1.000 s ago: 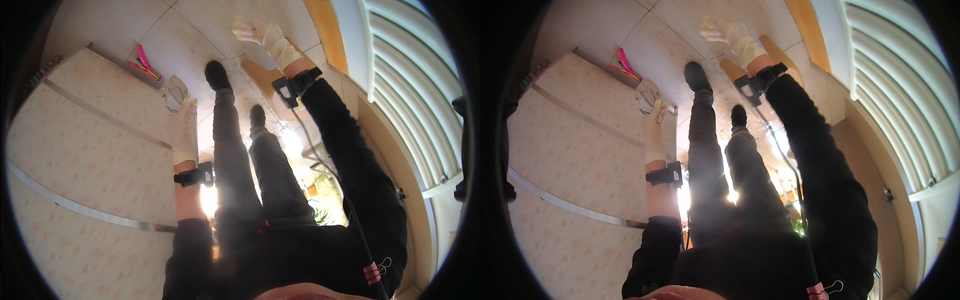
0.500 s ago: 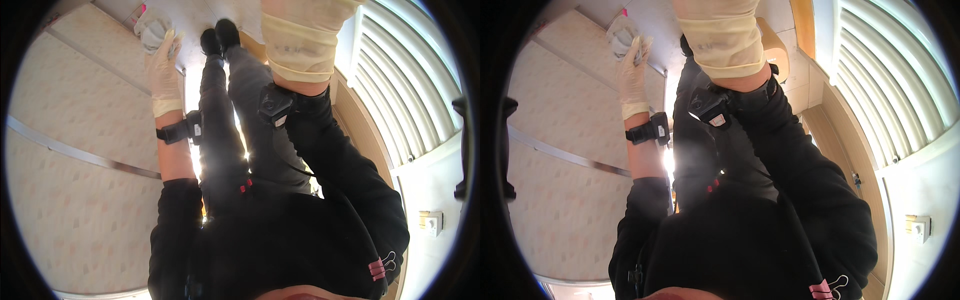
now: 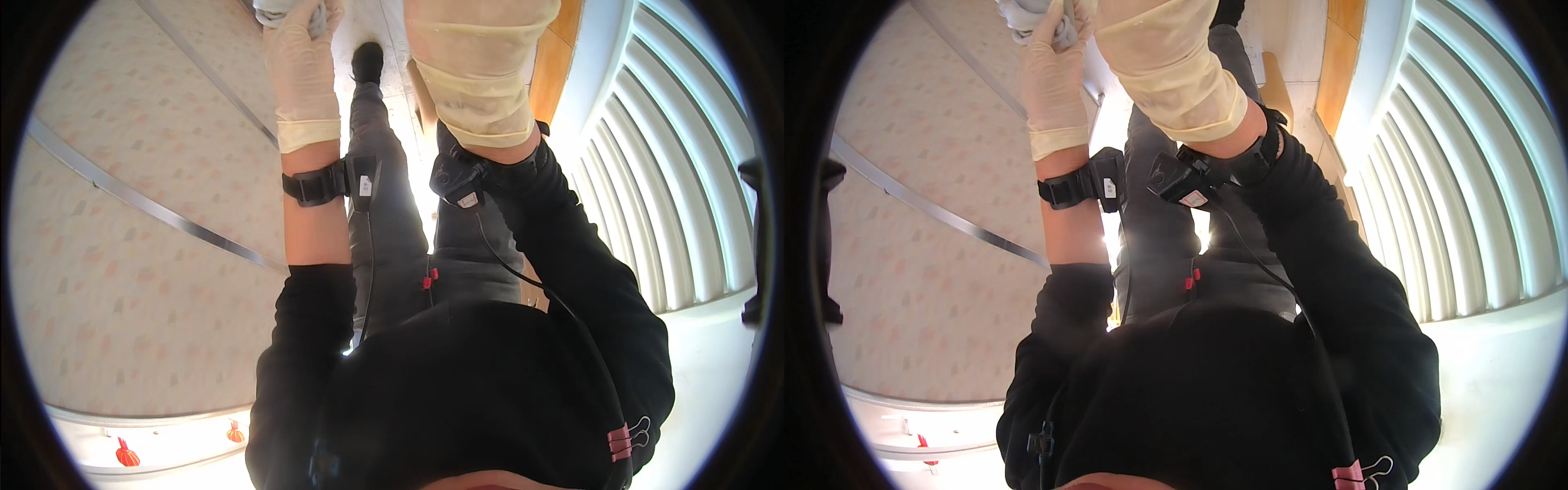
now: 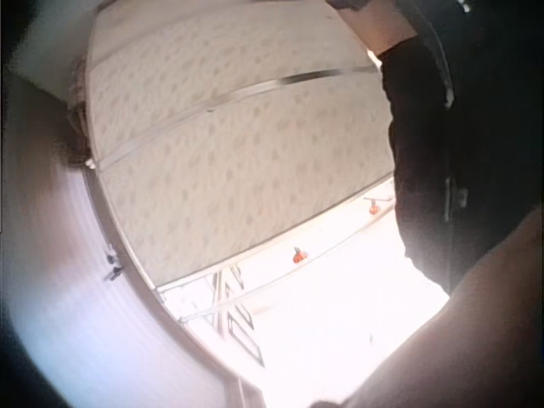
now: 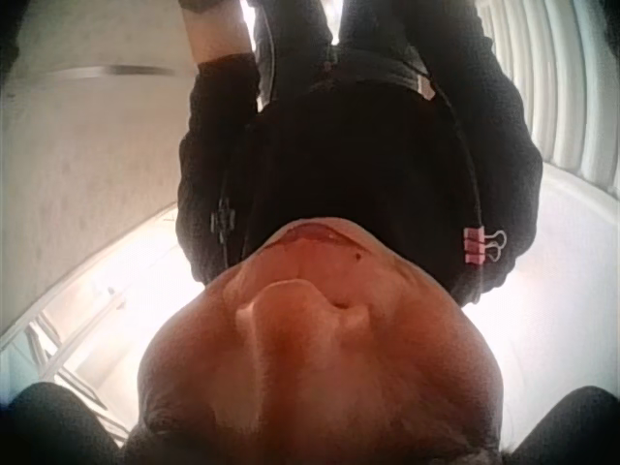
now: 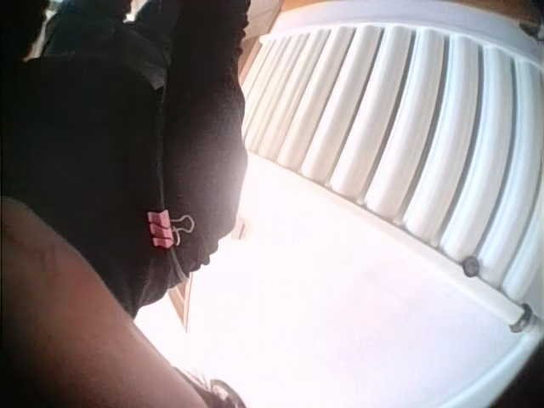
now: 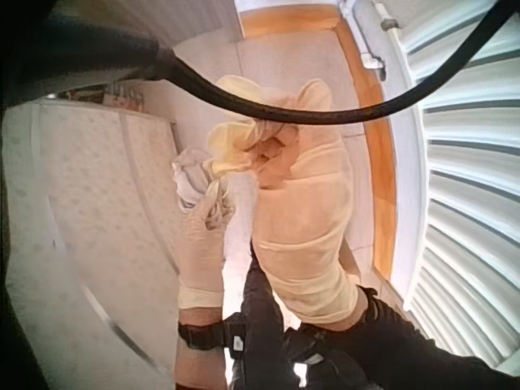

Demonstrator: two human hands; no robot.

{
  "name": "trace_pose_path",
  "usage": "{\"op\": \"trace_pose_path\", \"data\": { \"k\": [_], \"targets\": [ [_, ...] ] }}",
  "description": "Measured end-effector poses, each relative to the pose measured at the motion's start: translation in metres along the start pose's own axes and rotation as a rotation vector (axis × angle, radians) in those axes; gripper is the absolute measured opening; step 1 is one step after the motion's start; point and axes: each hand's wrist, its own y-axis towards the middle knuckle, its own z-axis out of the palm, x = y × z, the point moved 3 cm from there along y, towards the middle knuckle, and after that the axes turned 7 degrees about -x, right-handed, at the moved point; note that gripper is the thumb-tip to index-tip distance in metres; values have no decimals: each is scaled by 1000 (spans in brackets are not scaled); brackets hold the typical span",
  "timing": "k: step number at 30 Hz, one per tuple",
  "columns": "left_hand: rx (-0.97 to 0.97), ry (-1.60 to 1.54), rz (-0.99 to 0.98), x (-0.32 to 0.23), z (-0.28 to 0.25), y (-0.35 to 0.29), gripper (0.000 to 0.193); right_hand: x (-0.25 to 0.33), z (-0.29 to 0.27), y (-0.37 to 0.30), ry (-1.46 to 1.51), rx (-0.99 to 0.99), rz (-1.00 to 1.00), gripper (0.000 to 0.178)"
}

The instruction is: The person carries a metal basin to a tiled area, pours water into it from a red plastic scoop, then uses a black cloth to wipe the floor. They repeatedly wring the cloth in the basin and continue wiping different sections of the floor.

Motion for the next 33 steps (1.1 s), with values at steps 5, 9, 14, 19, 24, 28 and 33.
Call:
{"op": "trace_pose_path", "data": {
  "k": [5, 9, 14, 19, 24, 28, 33],
  "targets": [
    [-15, -124, 11, -49, 14, 17, 40, 39, 40, -1, -32, 88, -15, 34],
    [-78, 215, 211, -113, 42, 6, 36, 108, 86, -13, -39, 200, -15, 35],
    [-110, -713, -180, -155, 86, 4, 31, 174, 137, -31, -58, 365, -9, 36],
    [-110, -1004, -334, -179, 123, 5, 26, 206, 156, -52, -62, 476, 24, 37],
    [-39, -1291, -319, -224, 124, -12, 28, 209, 169, -85, -34, 544, 32, 39],
    [-207, -112, 335, -274, 97, -49, 39, 196, 182, -111, -39, 573, 26, 41],
    [-161, -27, 279, -293, 69, -69, 47, 182, 195, -137, -70, 576, 29, 42]
  ]
}}
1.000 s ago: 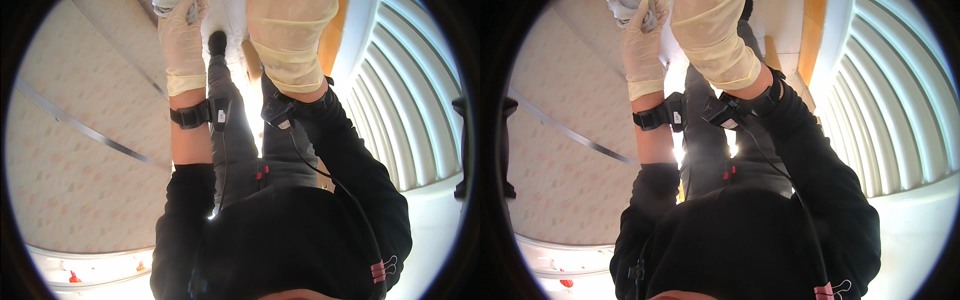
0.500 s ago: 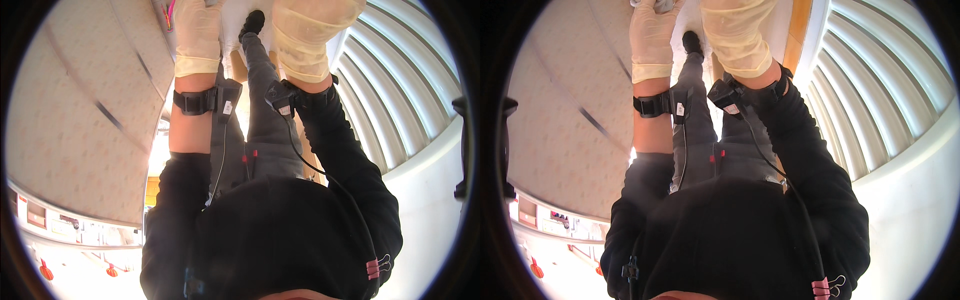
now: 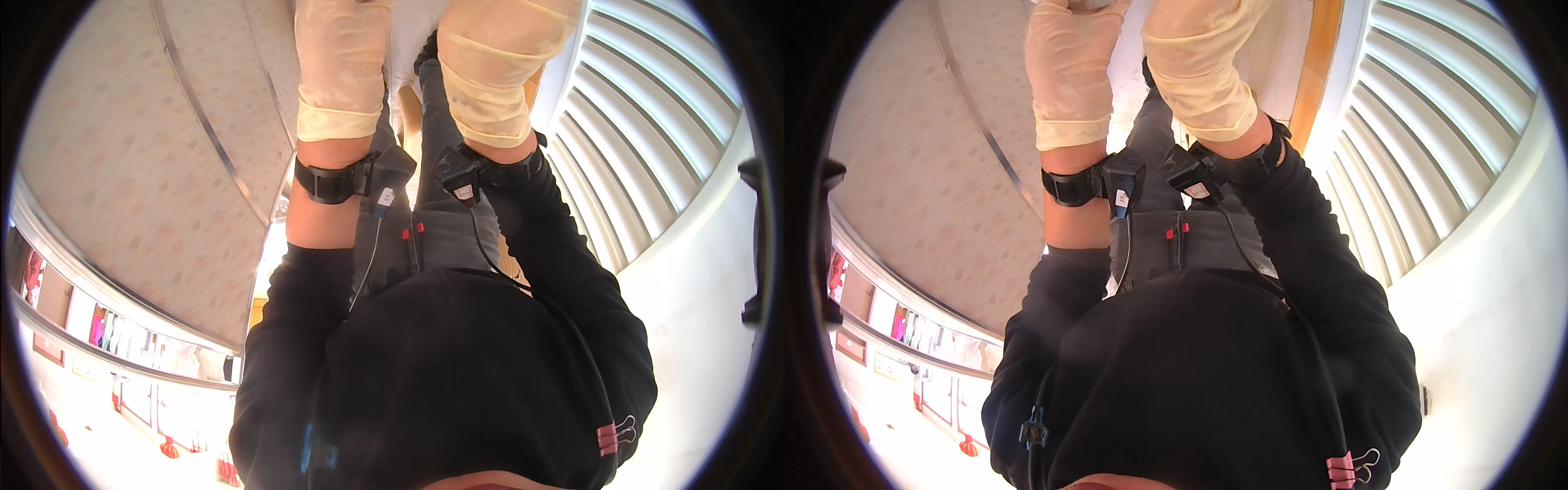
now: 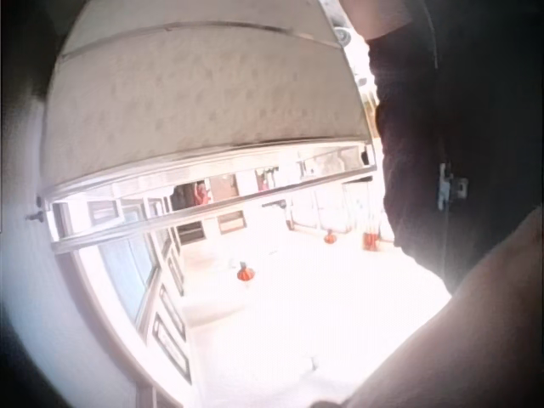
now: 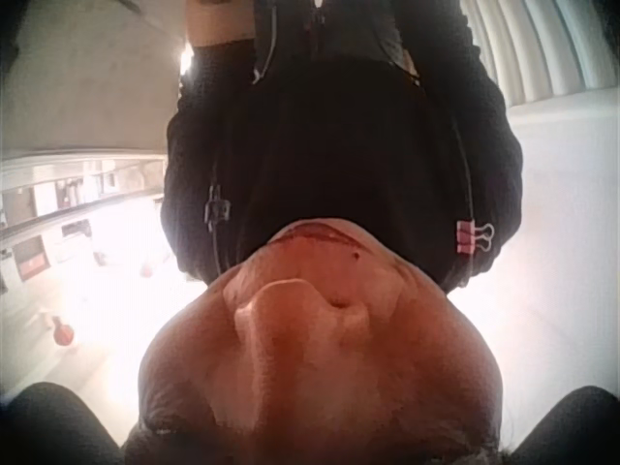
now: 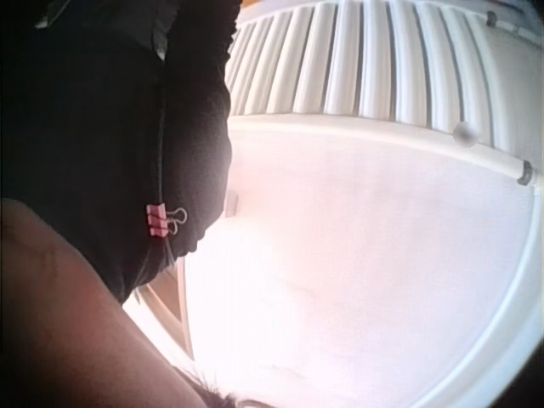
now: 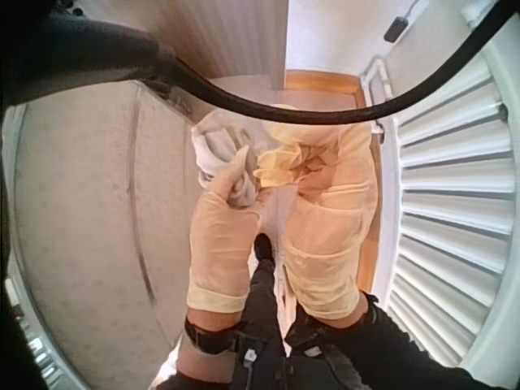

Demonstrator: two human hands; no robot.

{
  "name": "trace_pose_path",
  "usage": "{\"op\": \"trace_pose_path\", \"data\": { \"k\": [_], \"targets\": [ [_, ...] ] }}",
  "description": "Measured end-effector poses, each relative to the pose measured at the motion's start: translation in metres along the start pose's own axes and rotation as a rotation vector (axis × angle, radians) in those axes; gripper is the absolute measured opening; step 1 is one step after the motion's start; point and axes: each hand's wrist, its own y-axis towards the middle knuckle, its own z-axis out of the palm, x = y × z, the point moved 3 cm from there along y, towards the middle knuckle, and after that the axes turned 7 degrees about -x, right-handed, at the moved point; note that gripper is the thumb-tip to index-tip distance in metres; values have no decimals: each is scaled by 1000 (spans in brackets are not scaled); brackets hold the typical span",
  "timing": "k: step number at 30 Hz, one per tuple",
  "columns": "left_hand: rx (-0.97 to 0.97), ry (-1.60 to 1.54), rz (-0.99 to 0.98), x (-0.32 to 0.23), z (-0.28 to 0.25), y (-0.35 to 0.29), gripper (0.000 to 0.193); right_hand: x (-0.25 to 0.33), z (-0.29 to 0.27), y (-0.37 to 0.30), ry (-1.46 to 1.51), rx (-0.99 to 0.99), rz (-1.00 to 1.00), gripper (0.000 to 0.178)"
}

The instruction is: The person carries a metal basin to a tiled area, pours water into it from a red plastic scoop, then uses a black cloth to wipe the floor. They repeatedly wring the cloth in the basin and continue wiping different sections of the floor.

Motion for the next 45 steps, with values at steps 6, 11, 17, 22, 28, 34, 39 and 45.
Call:
{"op": "trace_pose_path", "data": {
  "k": [6, 11, 17, 22, 28, 34, 39, 45],
  "targets": [
    [90, -394, -218, 7, -35, 2, 40, -31, 29, -2, -60, -28, 6, 45],
    [149, -137, -140, 14, -52, 0, 45, -43, 40, 4, -85, -72, 1, 47],
    [93, -287, -262, 43, -84, -10, 39, -40, 35, 12, -102, -44, 7, 47],
    [80, -510, -578, 66, -86, -18, 35, -43, 31, 26, -110, -29, 80, 44],
    [183, -737, -562, 62, -83, -17, 36, -53, 30, 33, -131, -78, 83, 41],
    [129, -730, -701, 50, -97, -36, 36, -43, 41, 40, -99, 114, 61, 43],
    [179, -434, -662, 45, -108, -54, 43, -37, 52, 57, -113, 234, 130, 47],
    [349, -534, -639, 33, -96, -49, 58, -48, 46, 56, -107, 273, 143, 47]
  ]
}}
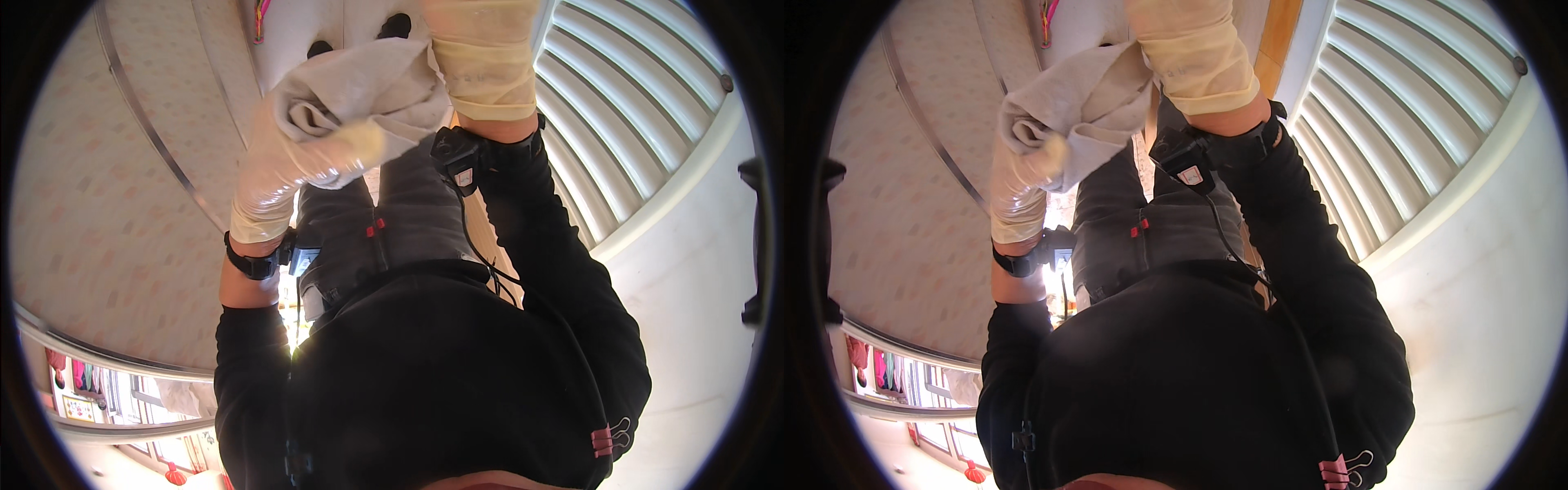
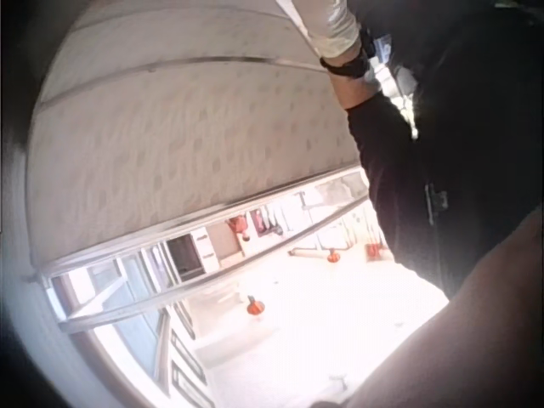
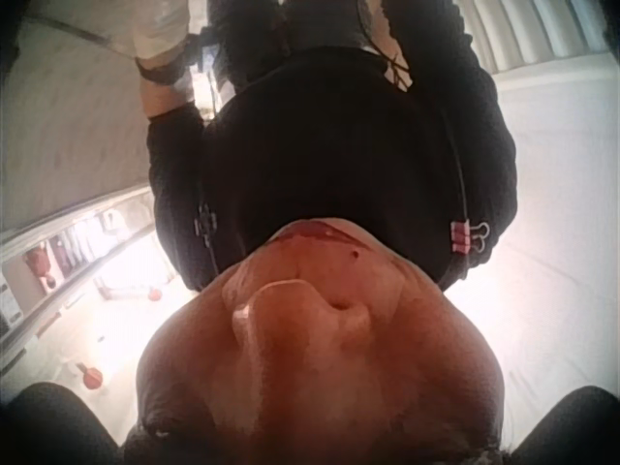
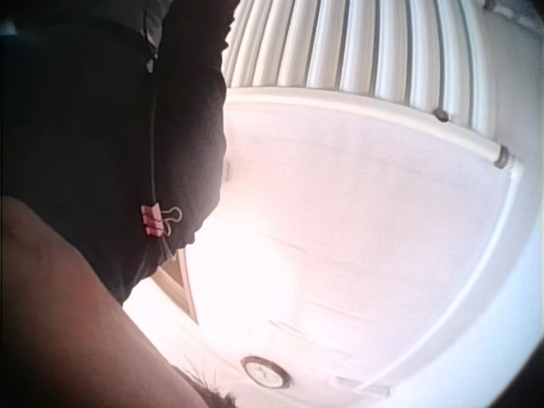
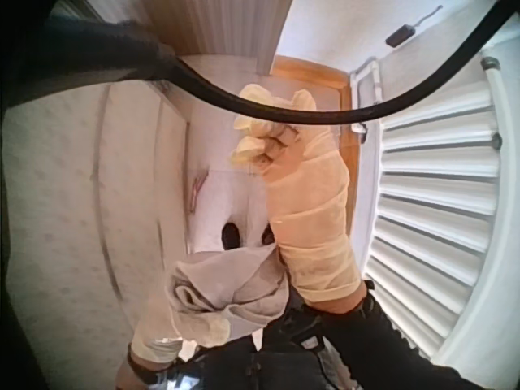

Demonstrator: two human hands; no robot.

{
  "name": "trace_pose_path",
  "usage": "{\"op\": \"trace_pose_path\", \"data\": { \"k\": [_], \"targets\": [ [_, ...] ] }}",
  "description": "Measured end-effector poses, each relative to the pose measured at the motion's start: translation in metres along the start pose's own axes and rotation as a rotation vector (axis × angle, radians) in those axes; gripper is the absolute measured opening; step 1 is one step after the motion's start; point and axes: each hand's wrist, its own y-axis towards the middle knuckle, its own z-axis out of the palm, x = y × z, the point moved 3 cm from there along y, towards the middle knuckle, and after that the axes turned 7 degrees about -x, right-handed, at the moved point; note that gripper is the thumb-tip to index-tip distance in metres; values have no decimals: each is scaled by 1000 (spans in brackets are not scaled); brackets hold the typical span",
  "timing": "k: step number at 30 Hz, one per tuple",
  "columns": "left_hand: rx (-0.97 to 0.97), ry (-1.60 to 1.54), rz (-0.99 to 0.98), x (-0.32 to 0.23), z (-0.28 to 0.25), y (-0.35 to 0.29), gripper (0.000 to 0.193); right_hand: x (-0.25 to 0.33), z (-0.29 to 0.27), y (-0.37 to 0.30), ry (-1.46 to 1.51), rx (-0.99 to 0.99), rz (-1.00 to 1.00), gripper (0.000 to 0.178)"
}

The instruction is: The person carries a metal basin to a tiled area, pours water into it from a red plastic scoop, then uses a black cloth to wipe the floor. They repeatedly wring the cloth in the basin and continue wiping different sections of the floor.

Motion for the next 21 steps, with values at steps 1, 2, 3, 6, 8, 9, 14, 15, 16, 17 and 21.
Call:
{"op": "trace_pose_path", "data": {
  "k": [1, 2, 3, 6, 8, 9, 14, 15, 16, 17, 21],
  "targets": [
    [58, 17, -54, -1, 4, -1, 61, -2, -2, -3, 2, -5, 5, 47],
    [144, 33, -32, -3, 8, 0, 61, -4, -4, -6, -2, -11, 6, 47],
    [225, 110, -73, -3, 13, 2, 61, -6, -4, -9, -4, -17, 8, 47],
    [238, 300, -107, -4, 15, 8, 55, -9, -5, -16, -10, -37, 17, 46],
    [274, 251, -55, -8, 17, 7, 51, -9, -4, -19, -8, -51, 15, 46],
    [282, 245, -48, -7, 16, 8, 51, -10, -4, -21, -10, -57, 19, 46],
    [352, 239, 5, 1, 9, 13, 45, -19, -2, -29, -25, -75, 50, 46],
    [386, 254, 17, 5, 6, 15, 45, -23, -5, -29, -32, -80, 54, 45],
    [424, 277, 28, 7, 7, 16, 44, -22, -4, -30, -31, -85, 52, 45],
    [431, 319, 68, 9, 4, 18, 44, -25, -6, -30, -35, -90, 57, 45],
    [403, 377, 102, 17, 0, 24, 44, -26, -8, -30, -47, -98, 69, 45]
  ]
}}
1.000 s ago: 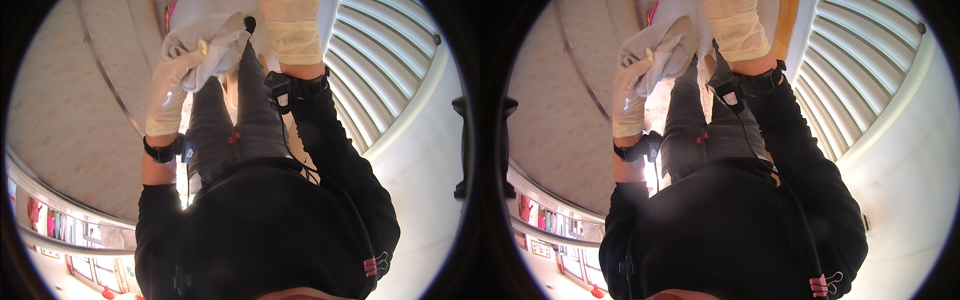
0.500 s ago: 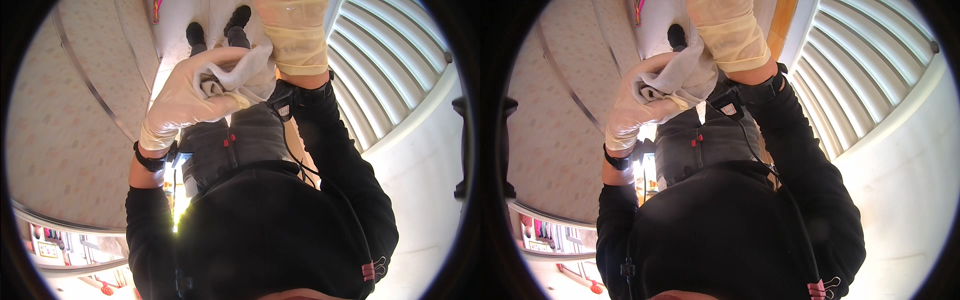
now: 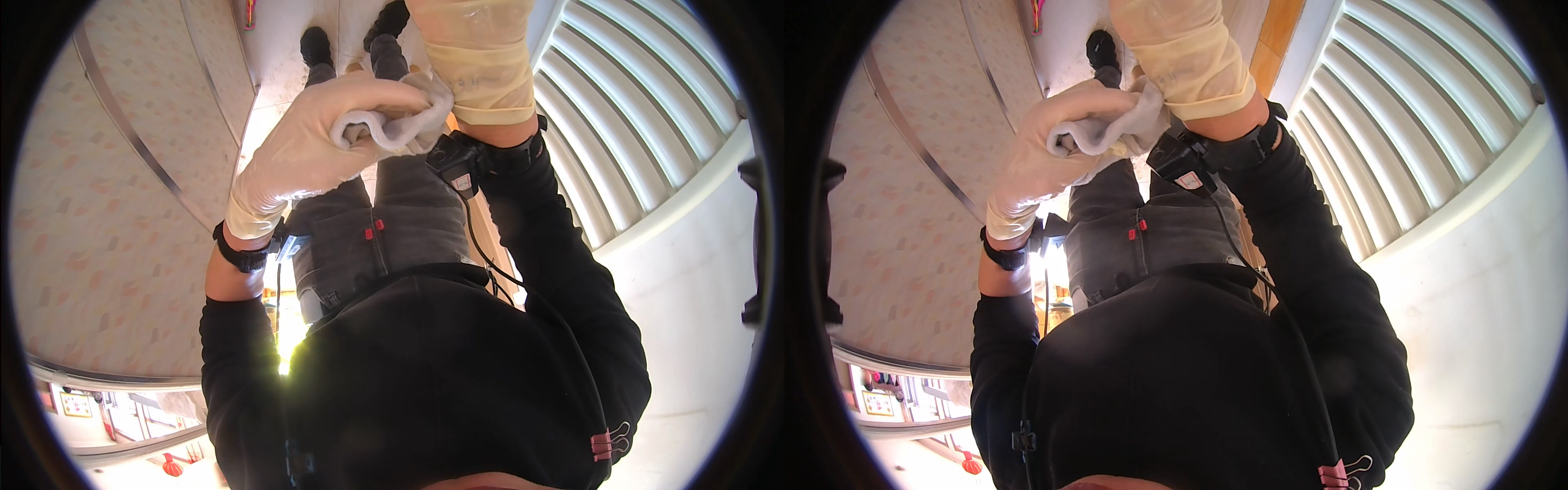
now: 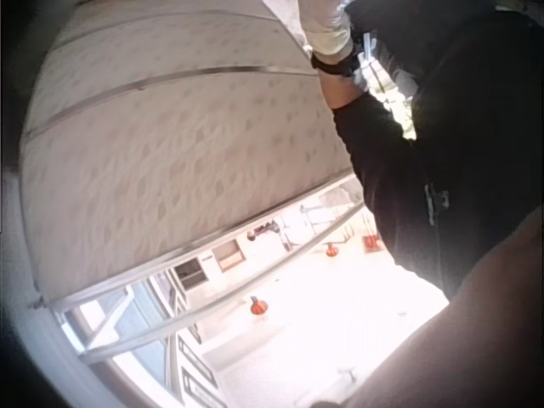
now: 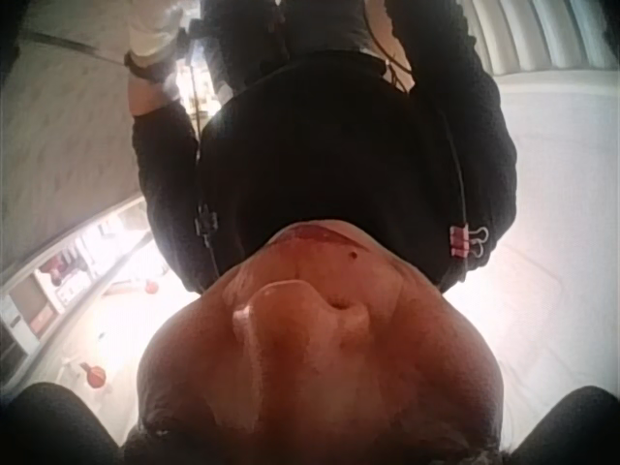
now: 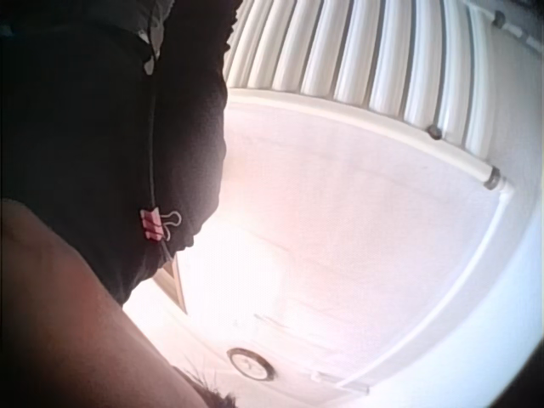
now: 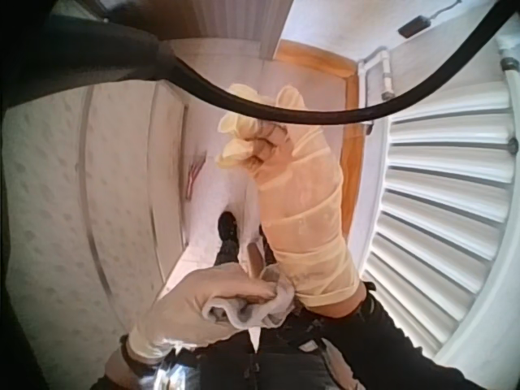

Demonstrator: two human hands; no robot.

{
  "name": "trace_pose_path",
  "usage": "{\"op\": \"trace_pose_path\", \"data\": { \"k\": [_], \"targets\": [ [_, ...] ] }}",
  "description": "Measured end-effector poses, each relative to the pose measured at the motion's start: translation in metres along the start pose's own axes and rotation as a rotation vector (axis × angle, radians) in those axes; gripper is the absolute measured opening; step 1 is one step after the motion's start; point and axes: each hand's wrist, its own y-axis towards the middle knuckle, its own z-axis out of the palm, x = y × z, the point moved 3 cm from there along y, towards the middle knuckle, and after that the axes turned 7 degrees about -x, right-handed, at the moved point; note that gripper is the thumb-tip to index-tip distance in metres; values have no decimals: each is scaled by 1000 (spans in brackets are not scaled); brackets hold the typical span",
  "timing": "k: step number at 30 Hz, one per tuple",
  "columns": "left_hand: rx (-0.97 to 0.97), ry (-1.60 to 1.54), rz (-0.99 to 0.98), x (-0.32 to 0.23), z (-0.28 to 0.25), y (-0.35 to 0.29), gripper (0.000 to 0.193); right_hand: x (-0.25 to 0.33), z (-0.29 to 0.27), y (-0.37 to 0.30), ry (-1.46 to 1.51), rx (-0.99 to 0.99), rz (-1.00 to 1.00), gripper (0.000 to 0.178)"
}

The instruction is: The person carries a metal basin to a tiled area, pours water into it from a red plastic scoop, then uses a black cloth to wipe the floor. They repeatedly wring the cloth in the basin and continue wiping different sections of the floor.

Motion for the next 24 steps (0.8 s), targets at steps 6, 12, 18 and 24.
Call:
{"op": "trace_pose_path", "data": {
  "k": [6, 12, 18, 24],
  "targets": [
    [-102, -185, -143, 7, -1, -1, 40, -3, -2, -1, 2, -15, 4, 44],
    [-193, -272, -242, 13, 2, 4, 45, -9, -3, -2, -9, -20, 13, 43],
    [-215, -220, -269, 6, 9, 8, 49, -14, -4, -3, -15, -32, 14, 43],
    [-190, -178, -331, 8, 3, 7, 52, -17, -8, -3, -17, -47, 8, 42]
  ]
}}
